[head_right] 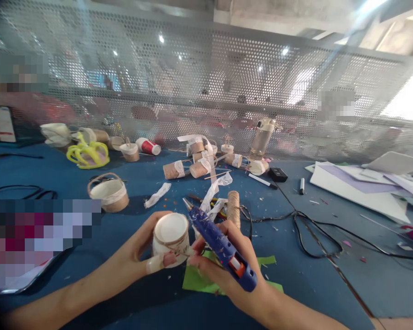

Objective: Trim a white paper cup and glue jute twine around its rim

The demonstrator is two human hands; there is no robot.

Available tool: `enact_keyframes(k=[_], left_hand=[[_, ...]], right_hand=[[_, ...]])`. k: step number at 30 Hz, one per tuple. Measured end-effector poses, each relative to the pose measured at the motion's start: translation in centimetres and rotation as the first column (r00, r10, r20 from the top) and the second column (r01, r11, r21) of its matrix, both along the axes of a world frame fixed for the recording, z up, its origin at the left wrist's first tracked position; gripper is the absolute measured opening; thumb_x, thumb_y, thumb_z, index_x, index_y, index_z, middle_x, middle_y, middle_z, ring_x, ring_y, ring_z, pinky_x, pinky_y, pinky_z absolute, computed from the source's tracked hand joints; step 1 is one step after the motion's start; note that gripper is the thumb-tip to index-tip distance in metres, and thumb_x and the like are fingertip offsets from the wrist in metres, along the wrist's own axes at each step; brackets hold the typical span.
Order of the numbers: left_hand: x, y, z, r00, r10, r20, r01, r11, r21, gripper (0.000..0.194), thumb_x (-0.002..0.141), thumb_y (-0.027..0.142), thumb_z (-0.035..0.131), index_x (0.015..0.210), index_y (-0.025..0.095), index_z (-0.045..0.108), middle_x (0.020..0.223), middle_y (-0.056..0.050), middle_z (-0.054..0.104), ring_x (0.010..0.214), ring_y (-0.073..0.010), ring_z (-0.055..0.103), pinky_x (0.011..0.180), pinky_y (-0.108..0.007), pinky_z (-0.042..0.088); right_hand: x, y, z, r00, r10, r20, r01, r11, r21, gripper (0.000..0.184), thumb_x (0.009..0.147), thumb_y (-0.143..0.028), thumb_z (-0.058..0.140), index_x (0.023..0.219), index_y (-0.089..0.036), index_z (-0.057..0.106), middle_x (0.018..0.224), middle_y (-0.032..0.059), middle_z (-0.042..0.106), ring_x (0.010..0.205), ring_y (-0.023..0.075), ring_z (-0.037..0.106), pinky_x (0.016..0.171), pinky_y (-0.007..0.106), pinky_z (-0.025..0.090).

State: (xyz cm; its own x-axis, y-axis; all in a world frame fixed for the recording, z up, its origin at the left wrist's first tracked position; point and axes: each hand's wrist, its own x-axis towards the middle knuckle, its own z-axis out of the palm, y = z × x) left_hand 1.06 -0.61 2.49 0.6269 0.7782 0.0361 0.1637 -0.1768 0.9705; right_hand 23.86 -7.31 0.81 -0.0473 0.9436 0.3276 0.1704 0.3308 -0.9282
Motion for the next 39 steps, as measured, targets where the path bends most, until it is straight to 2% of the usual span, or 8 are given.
enact_keyframes(k=[6, 12, 17, 20, 23, 27, 34, 39], left_hand=[[0.0, -0.3, -0.7, 0.995, 0.093, 0.028, -0.097, 0.982, 0.164, 0.057, 0.085, 0.036, 0.072, 0.133, 0.031, 0.041, 0.139, -0.005, 0.048, 0.131, -0.0302, 0.043, 0.108, -0.041, 0.038], [-0.1, -0.2, -0.9, 0.994, 0.108, 0.0, -0.106, 0.97, 0.22, 0.056, 0.085, 0.036, 0.071, 0.132, 0.031, 0.041, 0.135, -0.004, 0.051, 0.127, -0.0279, 0.047, 0.108, -0.039, 0.038], [-0.1, -0.2, -0.8, 0.995, 0.098, -0.026, -0.088, 0.962, 0.258, 0.055, 0.085, 0.035, 0.071, 0.132, 0.03, 0.042, 0.133, -0.004, 0.052, 0.126, -0.0282, 0.047, 0.106, -0.038, 0.04], [-0.3, -0.1, -0.6, 0.998, 0.019, -0.057, -0.009, 0.984, 0.176, 0.054, 0.086, 0.037, 0.071, 0.132, 0.031, 0.042, 0.134, -0.004, 0.052, 0.126, -0.0281, 0.048, 0.104, -0.038, 0.043], [-0.4, 0.1, -0.7, 0.995, -0.084, -0.053, 0.086, 0.995, 0.041, 0.056, 0.087, 0.038, 0.071, 0.133, 0.034, 0.039, 0.136, -0.002, 0.049, 0.127, -0.0267, 0.048, 0.103, -0.036, 0.045], [-0.5, 0.3, -1.1, 0.994, -0.11, 0.027, 0.112, 0.991, -0.074, 0.056, 0.087, 0.035, 0.072, 0.133, 0.037, 0.039, 0.134, 0.001, 0.05, 0.125, -0.0229, 0.051, 0.106, -0.034, 0.044], [-0.3, 0.1, -1.3, 0.985, -0.133, 0.11, 0.149, 0.977, -0.15, 0.056, 0.086, 0.032, 0.075, 0.132, 0.036, 0.043, 0.128, 0.001, 0.054, 0.122, -0.0227, 0.053, 0.105, -0.035, 0.044], [-0.2, 0.1, -0.8, 0.984, -0.147, 0.1, 0.163, 0.971, -0.174, 0.054, 0.085, 0.031, 0.075, 0.13, 0.037, 0.044, 0.127, 0.001, 0.054, 0.122, -0.0221, 0.053, 0.105, -0.036, 0.044]], right_hand=[[0.3, 0.0, -0.1, 0.995, 0.007, 0.095, -0.01, 0.999, 0.035, 0.019, 0.081, -0.021, 0.077, 0.094, -0.026, 0.065, 0.087, -0.0016, 0.072, 0.076, 0.015, 0.068, 0.066, 0.022, 0.055], [0.5, 0.0, 0.0, 0.985, -0.009, 0.175, 0.003, 0.999, 0.034, 0.021, 0.081, -0.024, 0.078, 0.095, -0.025, 0.062, 0.084, -0.0025, 0.072, 0.07, 0.0132, 0.066, 0.064, 0.021, 0.053], [0.5, -0.1, -0.2, 0.967, -0.1, 0.233, 0.08, 0.993, 0.09, 0.015, 0.084, -0.025, 0.074, 0.091, -0.024, 0.061, 0.081, -0.0014, 0.072, 0.066, 0.0134, 0.065, 0.058, 0.022, 0.05], [0.4, -0.3, -0.2, 0.964, -0.134, 0.229, 0.11, 0.987, 0.115, 0.013, 0.084, -0.024, 0.073, 0.09, -0.024, 0.062, 0.079, -0.0019, 0.071, 0.065, 0.0129, 0.063, 0.056, 0.021, 0.049], [0.4, -0.3, -0.2, 0.971, -0.115, 0.209, 0.101, 0.992, 0.078, 0.013, 0.083, -0.025, 0.074, 0.09, -0.025, 0.062, 0.082, -0.0014, 0.07, 0.07, 0.0141, 0.065, 0.058, 0.021, 0.049], [0.4, -0.2, -0.1, 0.985, -0.067, 0.159, 0.064, 0.998, 0.021, 0.013, 0.085, -0.026, 0.072, 0.092, -0.025, 0.062, 0.081, -0.0015, 0.069, 0.067, 0.0128, 0.062, 0.058, 0.021, 0.049], [0.2, -0.1, -0.3, 0.989, -0.068, 0.133, 0.068, 0.998, 0.009, 0.014, 0.085, -0.027, 0.073, 0.091, -0.023, 0.061, 0.083, 0.0003, 0.068, 0.072, 0.0153, 0.062, 0.057, 0.023, 0.047], [0.1, 0.0, -0.4, 0.991, -0.065, 0.118, 0.063, 0.998, 0.019, 0.015, 0.084, -0.025, 0.074, 0.091, -0.024, 0.06, 0.081, -0.0011, 0.066, 0.065, 0.0129, 0.059, 0.054, 0.023, 0.044]])
